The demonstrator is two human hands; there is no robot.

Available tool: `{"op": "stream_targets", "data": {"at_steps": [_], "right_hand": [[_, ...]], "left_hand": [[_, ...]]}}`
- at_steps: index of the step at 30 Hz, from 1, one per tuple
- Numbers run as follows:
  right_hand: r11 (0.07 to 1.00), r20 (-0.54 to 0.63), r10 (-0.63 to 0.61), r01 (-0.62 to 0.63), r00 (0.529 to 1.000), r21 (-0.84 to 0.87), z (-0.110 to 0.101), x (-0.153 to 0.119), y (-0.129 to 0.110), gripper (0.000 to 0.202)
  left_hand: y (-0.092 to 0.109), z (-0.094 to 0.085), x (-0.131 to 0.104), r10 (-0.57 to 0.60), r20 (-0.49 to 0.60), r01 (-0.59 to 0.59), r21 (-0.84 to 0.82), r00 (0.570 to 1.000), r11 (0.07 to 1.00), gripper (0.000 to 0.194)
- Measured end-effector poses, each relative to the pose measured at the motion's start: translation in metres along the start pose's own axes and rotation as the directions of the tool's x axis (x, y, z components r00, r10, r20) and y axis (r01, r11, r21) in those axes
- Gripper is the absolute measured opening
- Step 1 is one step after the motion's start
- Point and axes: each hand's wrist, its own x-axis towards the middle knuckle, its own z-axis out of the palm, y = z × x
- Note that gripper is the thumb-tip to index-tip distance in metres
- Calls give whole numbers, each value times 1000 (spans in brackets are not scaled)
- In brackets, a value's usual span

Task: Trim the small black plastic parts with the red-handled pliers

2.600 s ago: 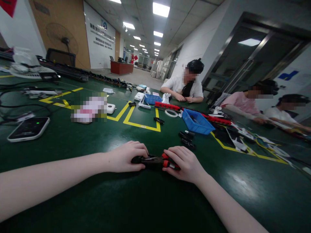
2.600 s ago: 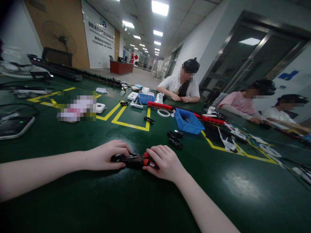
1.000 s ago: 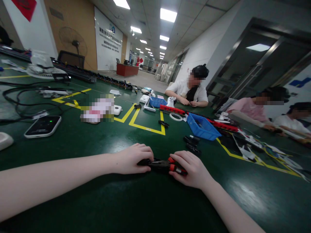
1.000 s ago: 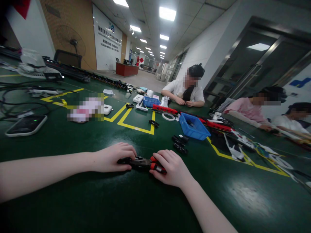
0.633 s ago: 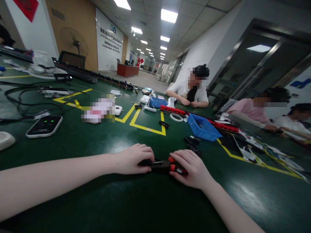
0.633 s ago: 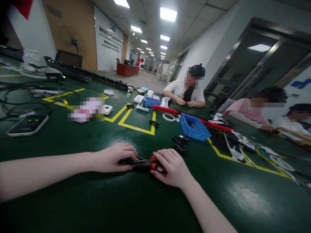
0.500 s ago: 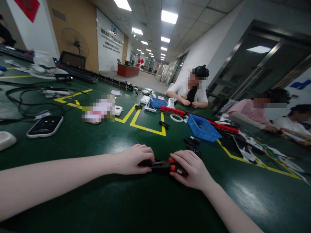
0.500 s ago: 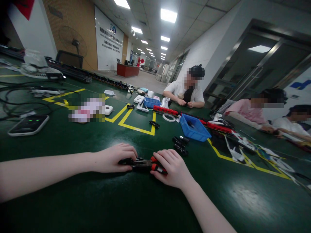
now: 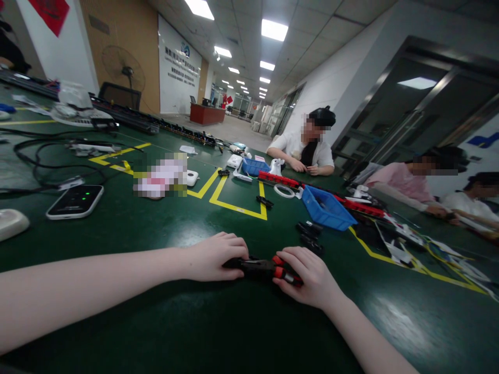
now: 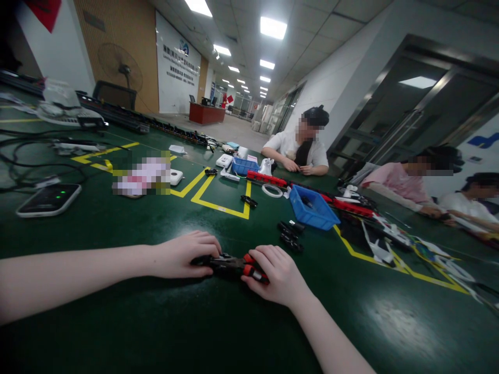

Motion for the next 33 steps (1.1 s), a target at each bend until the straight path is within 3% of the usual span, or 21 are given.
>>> {"op": "stream_targets", "data": {"at_steps": [33], "right_hand": [[1000, 51, 18, -19, 999, 10, -4, 0, 2, 34]], "left_hand": [[-1, 2, -1, 4, -17, -4, 15, 1000, 1000, 21]]}}
